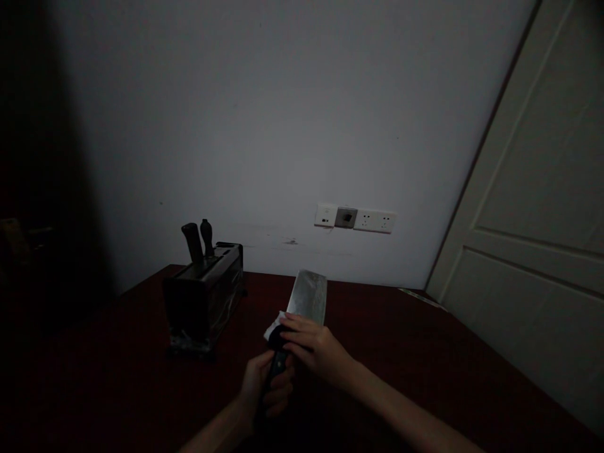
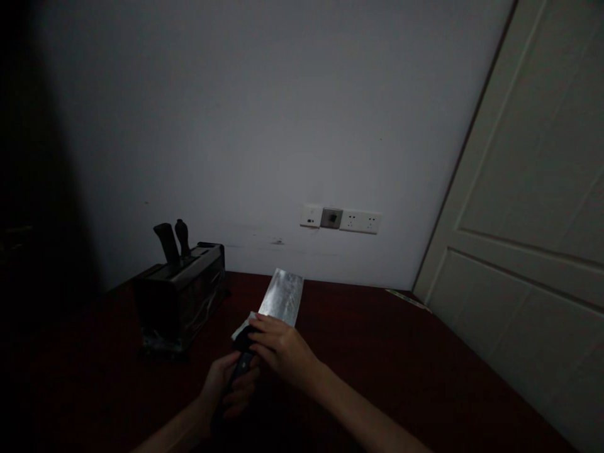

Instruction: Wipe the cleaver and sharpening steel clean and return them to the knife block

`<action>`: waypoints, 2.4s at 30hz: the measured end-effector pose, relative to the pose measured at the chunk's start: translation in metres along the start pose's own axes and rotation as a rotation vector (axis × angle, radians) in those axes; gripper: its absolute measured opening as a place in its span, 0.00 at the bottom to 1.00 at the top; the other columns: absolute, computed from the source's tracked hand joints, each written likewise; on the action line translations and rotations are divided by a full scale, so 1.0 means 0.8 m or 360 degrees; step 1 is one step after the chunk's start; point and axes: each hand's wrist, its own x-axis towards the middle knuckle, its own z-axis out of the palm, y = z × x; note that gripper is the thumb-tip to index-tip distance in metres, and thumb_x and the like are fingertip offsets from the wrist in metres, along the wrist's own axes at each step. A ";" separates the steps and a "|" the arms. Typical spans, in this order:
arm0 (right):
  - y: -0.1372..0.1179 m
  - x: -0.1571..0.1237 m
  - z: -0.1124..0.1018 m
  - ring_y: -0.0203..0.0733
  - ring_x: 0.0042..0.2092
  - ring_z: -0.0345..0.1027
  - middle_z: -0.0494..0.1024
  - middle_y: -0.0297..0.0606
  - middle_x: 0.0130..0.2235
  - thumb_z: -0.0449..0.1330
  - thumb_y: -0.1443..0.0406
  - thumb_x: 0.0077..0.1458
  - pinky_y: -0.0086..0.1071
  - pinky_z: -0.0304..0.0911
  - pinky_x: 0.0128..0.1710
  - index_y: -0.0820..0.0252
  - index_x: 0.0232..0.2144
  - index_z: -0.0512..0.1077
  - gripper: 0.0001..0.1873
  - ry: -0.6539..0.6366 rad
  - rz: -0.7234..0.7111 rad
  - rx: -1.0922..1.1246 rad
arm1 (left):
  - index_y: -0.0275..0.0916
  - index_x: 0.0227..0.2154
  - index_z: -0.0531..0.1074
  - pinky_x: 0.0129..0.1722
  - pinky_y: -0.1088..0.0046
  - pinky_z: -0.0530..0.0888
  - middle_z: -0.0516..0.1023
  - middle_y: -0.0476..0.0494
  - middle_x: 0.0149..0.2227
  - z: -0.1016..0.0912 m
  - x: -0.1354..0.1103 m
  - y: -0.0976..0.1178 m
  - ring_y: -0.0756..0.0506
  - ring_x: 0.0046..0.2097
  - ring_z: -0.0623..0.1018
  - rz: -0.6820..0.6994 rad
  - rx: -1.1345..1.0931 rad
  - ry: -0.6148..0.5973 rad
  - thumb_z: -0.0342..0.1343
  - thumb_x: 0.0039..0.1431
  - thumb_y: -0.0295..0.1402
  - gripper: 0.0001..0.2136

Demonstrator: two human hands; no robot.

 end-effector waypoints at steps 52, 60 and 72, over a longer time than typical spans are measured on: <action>-0.036 -0.011 -0.009 0.38 0.56 0.59 0.72 0.43 0.51 0.51 0.72 0.56 0.36 0.61 0.55 0.63 0.48 0.69 0.17 0.0002 -0.0108 -0.0104 | 0.35 0.27 0.65 0.10 0.80 0.58 0.56 0.55 0.16 0.012 -0.001 -0.012 0.56 0.12 0.52 -0.0064 0.0035 -0.0185 0.46 0.56 0.43 0.15; 0.034 0.044 -0.080 0.43 0.53 0.64 0.73 0.42 0.49 0.54 0.68 0.55 0.43 0.62 0.53 0.56 0.43 0.73 0.14 0.0396 0.0105 -0.0335 | 0.36 0.28 0.65 0.09 0.80 0.58 0.57 0.55 0.15 0.036 -0.004 -0.012 0.56 0.12 0.51 -0.0166 0.0029 -0.0085 0.42 0.58 0.48 0.19; -0.024 -0.001 -0.033 0.39 0.56 0.61 0.70 0.41 0.52 0.51 0.71 0.57 0.39 0.62 0.54 0.58 0.50 0.67 0.18 0.0050 -0.0088 -0.0158 | 0.35 0.29 0.65 0.10 0.81 0.58 0.56 0.55 0.16 0.030 -0.005 0.001 0.56 0.12 0.50 0.0000 0.0056 -0.0197 0.39 0.61 0.43 0.17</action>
